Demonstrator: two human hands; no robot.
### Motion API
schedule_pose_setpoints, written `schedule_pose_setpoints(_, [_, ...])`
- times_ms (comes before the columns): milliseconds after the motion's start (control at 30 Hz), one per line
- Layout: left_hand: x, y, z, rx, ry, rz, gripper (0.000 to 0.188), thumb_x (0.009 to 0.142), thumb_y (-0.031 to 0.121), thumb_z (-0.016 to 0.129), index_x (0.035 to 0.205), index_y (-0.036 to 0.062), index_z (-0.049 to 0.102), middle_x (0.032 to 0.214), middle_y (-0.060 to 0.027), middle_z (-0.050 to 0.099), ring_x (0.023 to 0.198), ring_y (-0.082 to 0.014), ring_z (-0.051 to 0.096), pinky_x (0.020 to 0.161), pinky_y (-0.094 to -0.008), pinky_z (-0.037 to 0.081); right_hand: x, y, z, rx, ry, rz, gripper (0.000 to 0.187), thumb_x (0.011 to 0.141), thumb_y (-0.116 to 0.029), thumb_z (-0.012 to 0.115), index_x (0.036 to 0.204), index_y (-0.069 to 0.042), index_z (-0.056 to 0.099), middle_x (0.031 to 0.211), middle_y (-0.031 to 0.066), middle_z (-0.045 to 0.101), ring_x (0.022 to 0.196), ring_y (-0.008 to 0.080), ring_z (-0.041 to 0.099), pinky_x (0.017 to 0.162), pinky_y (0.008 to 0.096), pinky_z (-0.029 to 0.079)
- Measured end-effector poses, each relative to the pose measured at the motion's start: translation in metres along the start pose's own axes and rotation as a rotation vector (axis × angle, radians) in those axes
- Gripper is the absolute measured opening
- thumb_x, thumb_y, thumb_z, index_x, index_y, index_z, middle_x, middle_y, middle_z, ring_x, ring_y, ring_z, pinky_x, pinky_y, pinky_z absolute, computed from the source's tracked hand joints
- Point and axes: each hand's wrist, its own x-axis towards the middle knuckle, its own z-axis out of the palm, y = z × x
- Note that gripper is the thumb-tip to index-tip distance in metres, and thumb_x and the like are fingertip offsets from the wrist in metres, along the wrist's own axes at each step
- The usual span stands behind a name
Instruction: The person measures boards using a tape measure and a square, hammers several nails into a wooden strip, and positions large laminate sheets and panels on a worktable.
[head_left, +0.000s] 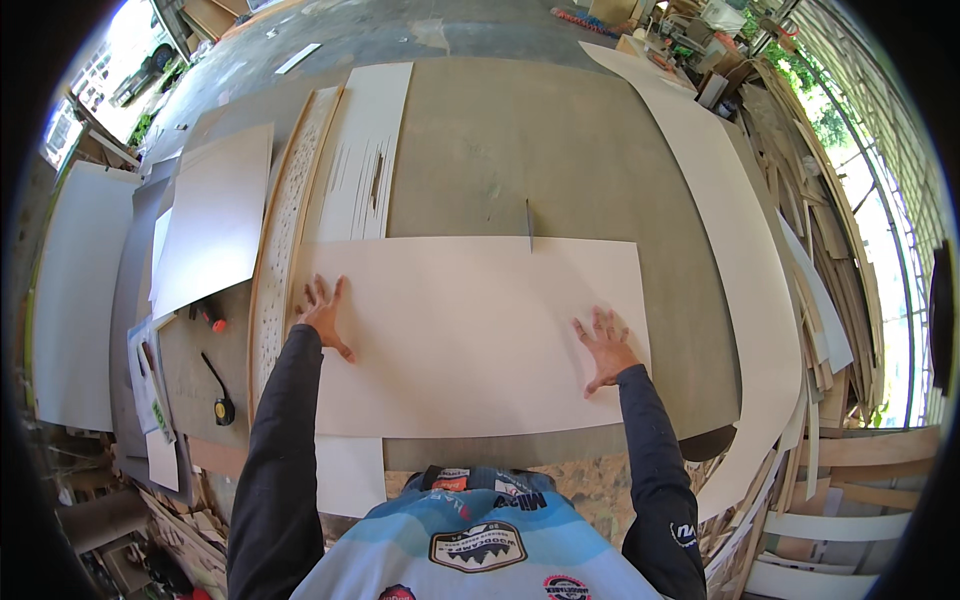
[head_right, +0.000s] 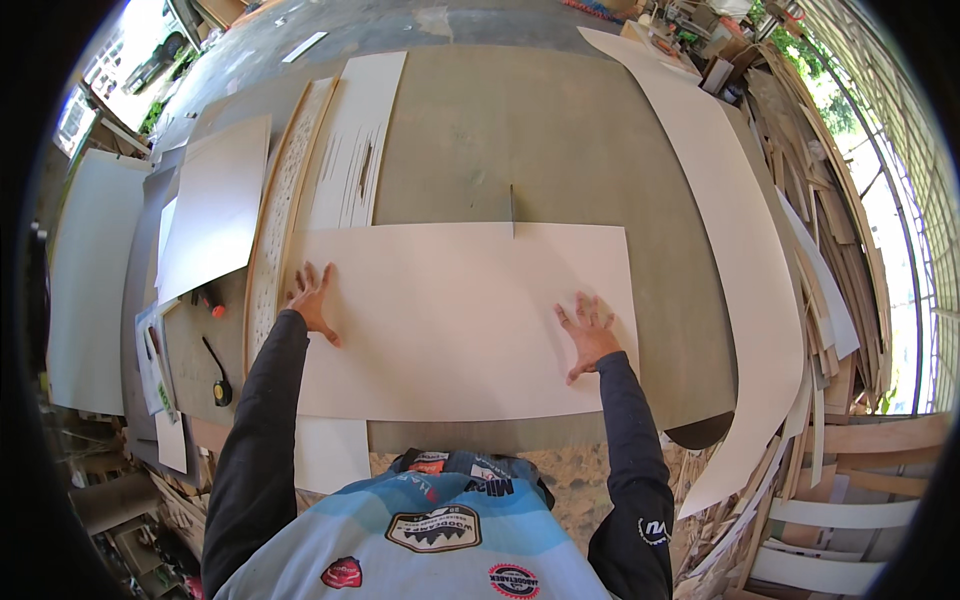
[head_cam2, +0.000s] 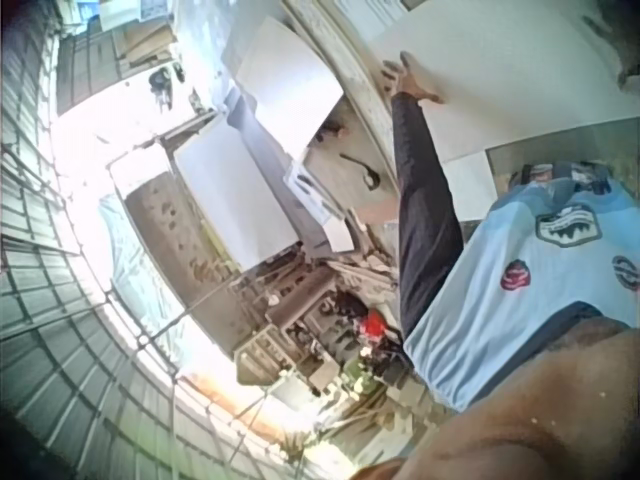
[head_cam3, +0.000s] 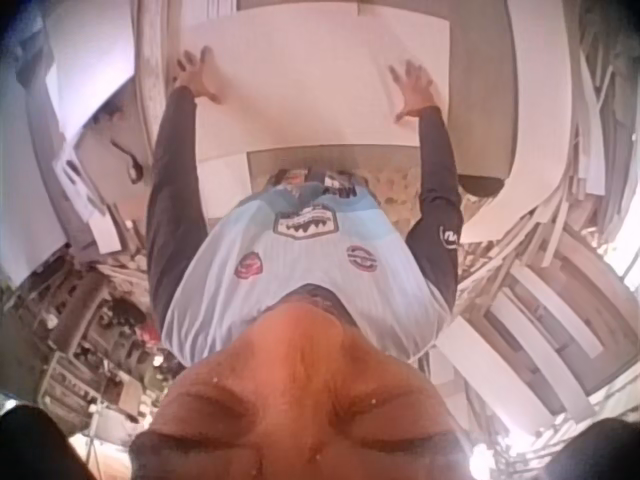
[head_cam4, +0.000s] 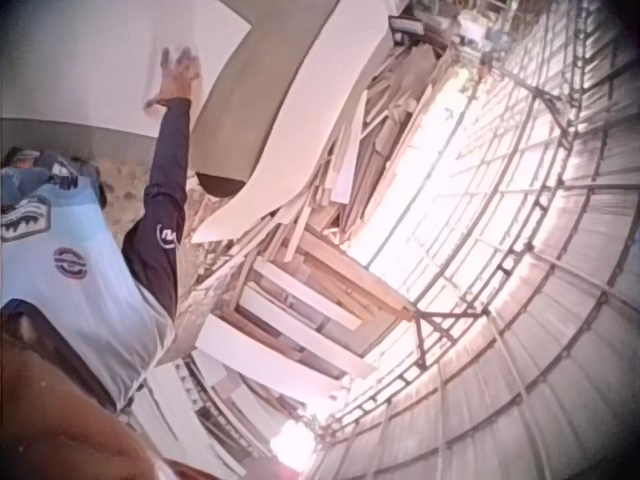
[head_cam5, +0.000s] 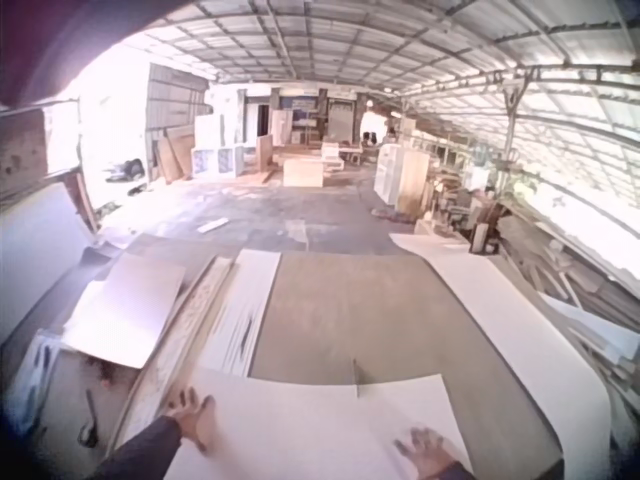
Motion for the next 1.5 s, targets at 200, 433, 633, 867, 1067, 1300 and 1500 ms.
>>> schedule_pose_setpoints(200, [0.027,0.002,-0.023,-0.002,0.003,0.023,0.176,0.019,0.054,0.096,0.154,0.0215,-0.012,0.152,-0.0364,-0.016,0.140,-0.0578,-0.009,0.105,-0.0736,0.021,0.025,0.011,-0.007,-0.017,0.072,0.006,0.153,0.035,-0.044,0.095,0.156,-0.031,0.001,0.160,0.0212,-0.009,0.144,0.0528,-0.002,0.102,0.0785,0.019])
schedule_pose_setpoints(433, [0.032,-0.009,-0.011,-0.071,0.128,0.121,0.145,0.039,0.046,0.095,0.155,0.0305,0.010,0.158,-0.0280,-0.005,0.142,-0.0558,0.000,0.104,-0.0727,0.026,0.028,0.018,-0.005,-0.015,0.123,-0.007,0.140,0.043,-0.040,0.093,0.155,-0.030,0.011,0.161,0.0197,-0.003,0.146,0.0487,0.002,0.105,0.0755,0.018])
schedule_pose_setpoints(633, [0.015,-0.052,0.045,-0.061,0.133,0.169,0.133,0.052,0.053,0.089,0.155,0.0321,0.009,0.158,-0.0262,-0.009,0.142,-0.0556,-0.001,0.101,-0.0766,0.025,0.018,0.036,0.045,-0.023,0.275,-0.100,0.130,0.049,-0.047,0.089,0.155,-0.030,0.015,0.162,0.0167,-0.002,0.146,0.0462,0.002,0.110,0.0698,0.018])
schedule_pose_setpoints(867, [-0.025,-0.017,0.008,0.182,-0.028,0.145,0.179,0.015,0.059,0.093,0.154,0.0160,-0.013,0.151,-0.0371,-0.021,0.138,-0.0620,-0.007,0.101,-0.0782,0.019,0.001,0.013,0.012,-0.079,0.123,-0.071,0.146,0.037,-0.057,0.089,0.156,-0.032,0.009,0.162,0.0140,-0.006,0.147,0.0438,-0.001,0.107,0.0743,0.018])
schedule_pose_setpoints(1067, [-0.015,-0.006,-0.011,0.161,-0.018,0.156,0.179,0.014,0.056,0.094,0.154,0.0180,-0.012,0.152,-0.0348,-0.020,0.139,-0.0602,-0.008,0.103,-0.0768,0.019,0.006,0.016,0.002,-0.122,0.079,-0.019,0.146,0.038,-0.057,0.089,0.156,-0.032,0.007,0.162,0.0139,-0.007,0.147,0.0440,-0.001,0.102,0.0793,0.018])
schedule_pose_setpoints(1300, [0.023,-0.006,-0.037,0.161,-0.017,0.117,0.179,0.014,0.052,0.095,0.154,0.0205,-0.011,0.153,-0.0333,-0.019,0.140,-0.0581,-0.008,0.104,-0.0757,0.021,0.045,0.024,-0.028,-0.144,0.079,0.004,0.146,0.038,-0.053,0.091,0.156,-0.032,0.006,0.162,0.0140,-0.006,0.148,0.0427,0.000,0.104,0.0772,0.020])
schedule_pose_setpoints(1500, [0.063,-0.018,-0.050,0.079,0.056,0.162,0.170,0.019,0.043,0.097,0.155,0.0268,-0.003,0.156,-0.0287,-0.014,0.142,-0.0554,-0.006,0.104,-0.0750,0.022,0.076,0.031,-0.049,-0.113,0.104,0.026,0.142,0.042,-0.045,0.093,0.155,-0.032,0.008,0.162,0.0132,-0.003,0.148,0.0405,0.002,0.106,0.0746,0.022])
